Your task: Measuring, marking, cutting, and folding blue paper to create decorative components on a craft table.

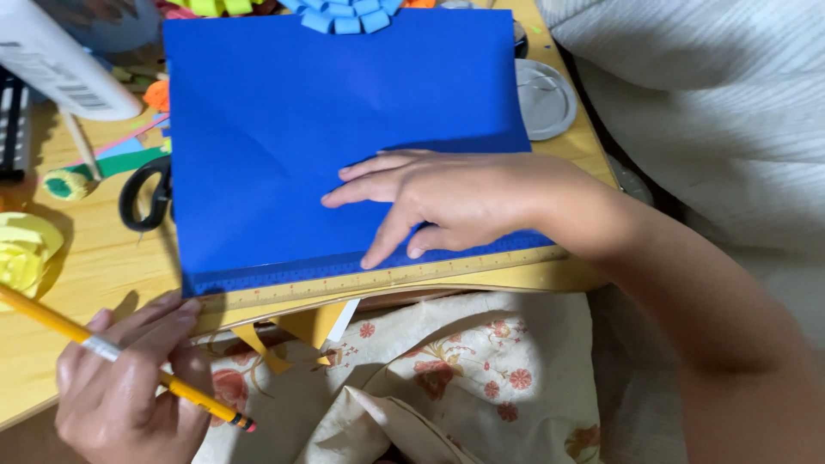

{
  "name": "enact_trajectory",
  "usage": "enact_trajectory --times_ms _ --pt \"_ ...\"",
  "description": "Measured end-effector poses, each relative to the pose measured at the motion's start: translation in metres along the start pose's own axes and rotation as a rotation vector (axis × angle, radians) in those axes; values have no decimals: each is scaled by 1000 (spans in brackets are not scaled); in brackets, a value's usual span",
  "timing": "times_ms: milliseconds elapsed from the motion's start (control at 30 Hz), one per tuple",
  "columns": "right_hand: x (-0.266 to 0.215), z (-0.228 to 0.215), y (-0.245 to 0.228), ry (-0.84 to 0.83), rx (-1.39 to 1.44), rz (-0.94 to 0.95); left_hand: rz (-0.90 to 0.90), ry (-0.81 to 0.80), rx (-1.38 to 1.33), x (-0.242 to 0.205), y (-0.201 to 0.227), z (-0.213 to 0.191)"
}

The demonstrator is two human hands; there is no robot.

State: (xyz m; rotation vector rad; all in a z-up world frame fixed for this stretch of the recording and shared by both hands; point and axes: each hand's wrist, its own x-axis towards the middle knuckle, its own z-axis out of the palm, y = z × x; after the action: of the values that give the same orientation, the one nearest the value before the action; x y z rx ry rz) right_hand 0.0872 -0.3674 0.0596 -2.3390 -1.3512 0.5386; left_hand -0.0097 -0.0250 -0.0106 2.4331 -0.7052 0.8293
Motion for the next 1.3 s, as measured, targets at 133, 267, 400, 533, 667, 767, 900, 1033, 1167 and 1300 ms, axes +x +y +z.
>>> enact_trajectory --times_ms 133,267,400,533,667,767,900,1033,1167,1300 --pt "-1 7 -26 98 -232 -42 -18 53 -14 -2 -4 4" --pt "-5 18 -53 76 -261 121 49 63 12 -2 -9 4" --pt "-9 52 -79 154 -480 214 75 57 30 -3 -13 5" --pt "-4 108 -101 221 -872 383 78 46 30 3 -11 -1" --pt "-3 121 -108 422 -960 513 91 -20 127 17 -5 -9" --pt "-3 128 -108 536 -842 533 38 20 59 32 9 -7" --pt "-4 136 -107 633 -741 544 -46 25 -491 80 52 -11" --pt "-3 139 -107 689 -710 561 98 -134 -849 128 65 27" --pt "-3 143 -106 712 -716 567 -88 -411 -1123 161 96 72" --pt "-3 147 -104 721 -684 576 -171 -633 -1215 176 124 115"
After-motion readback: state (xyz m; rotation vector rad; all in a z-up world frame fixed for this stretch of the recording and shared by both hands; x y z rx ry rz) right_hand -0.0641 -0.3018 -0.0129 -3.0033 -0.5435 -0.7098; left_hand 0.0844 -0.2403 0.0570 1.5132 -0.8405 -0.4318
